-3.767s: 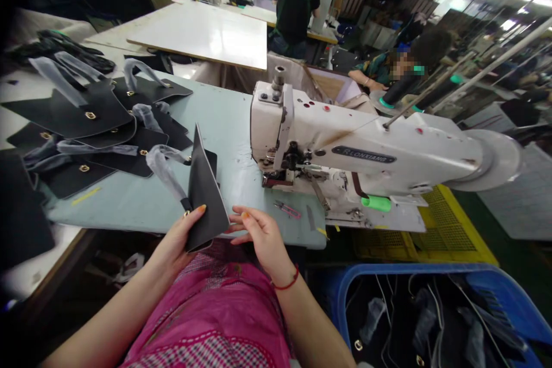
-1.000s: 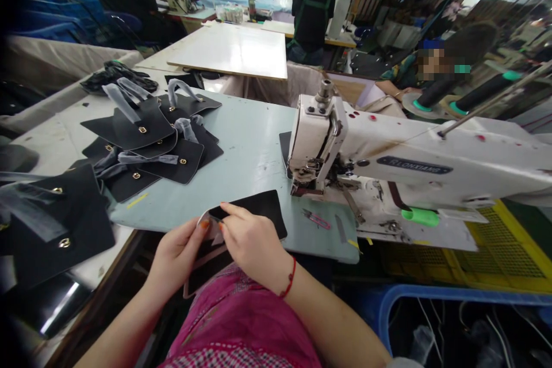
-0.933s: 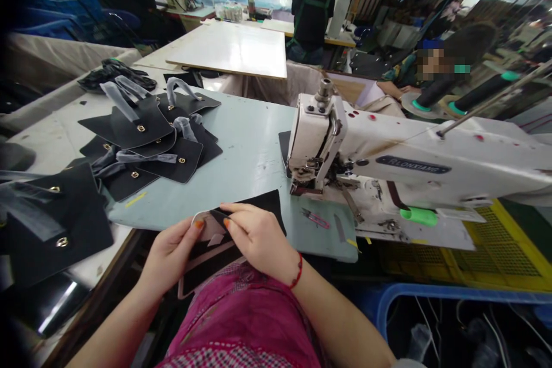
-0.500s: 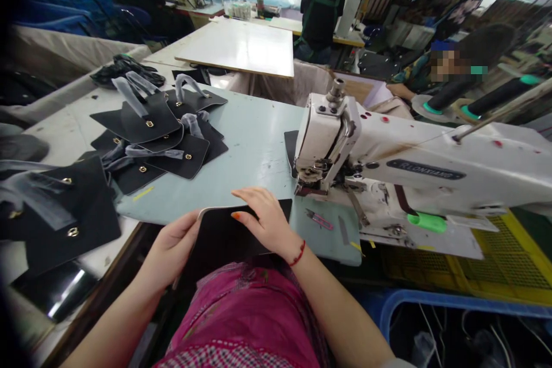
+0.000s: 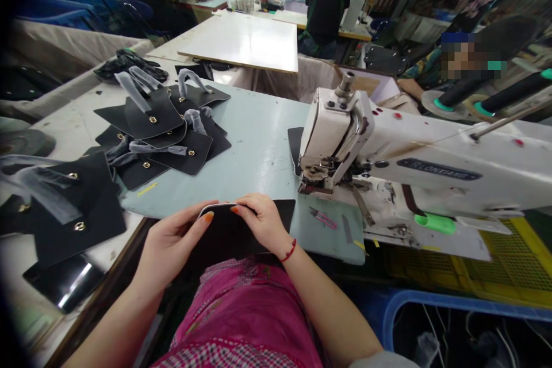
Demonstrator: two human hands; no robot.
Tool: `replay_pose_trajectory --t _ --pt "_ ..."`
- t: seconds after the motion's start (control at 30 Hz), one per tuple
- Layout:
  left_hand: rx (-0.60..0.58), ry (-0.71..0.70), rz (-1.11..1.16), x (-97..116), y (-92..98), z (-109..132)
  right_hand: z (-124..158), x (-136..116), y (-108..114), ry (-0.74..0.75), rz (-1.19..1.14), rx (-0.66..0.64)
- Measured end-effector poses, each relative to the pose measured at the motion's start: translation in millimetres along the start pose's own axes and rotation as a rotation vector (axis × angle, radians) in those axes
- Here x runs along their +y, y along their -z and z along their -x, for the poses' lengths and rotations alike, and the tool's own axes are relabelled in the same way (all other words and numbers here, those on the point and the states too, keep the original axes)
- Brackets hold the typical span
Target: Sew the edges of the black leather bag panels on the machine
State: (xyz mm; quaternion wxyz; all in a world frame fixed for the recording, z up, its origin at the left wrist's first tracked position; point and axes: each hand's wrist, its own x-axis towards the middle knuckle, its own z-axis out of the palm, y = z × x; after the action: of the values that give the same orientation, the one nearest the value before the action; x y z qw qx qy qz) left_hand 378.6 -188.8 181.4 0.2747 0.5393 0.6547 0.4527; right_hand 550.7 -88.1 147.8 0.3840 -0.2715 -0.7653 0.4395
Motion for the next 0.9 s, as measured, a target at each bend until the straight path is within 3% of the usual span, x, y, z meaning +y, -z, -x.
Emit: replay_pose_trajectory --t 0.53,0.73,0.9 --pt "0.113 -0.234 -0.087 4.6 -3.4 -1.6 3.8 0.8 -2.0 0.004 0.059 -0.031" --pt "0.142 -0.170 0.015 3.2 -4.8 0.9 3.5 -16.2 -5.1 0.081 0.206 -0.101" --pt "0.204 0.013 0.198 -2.6 -6.9 2.1 -7.8 -29.9 -16.4 0.106 0.281 -0.125"
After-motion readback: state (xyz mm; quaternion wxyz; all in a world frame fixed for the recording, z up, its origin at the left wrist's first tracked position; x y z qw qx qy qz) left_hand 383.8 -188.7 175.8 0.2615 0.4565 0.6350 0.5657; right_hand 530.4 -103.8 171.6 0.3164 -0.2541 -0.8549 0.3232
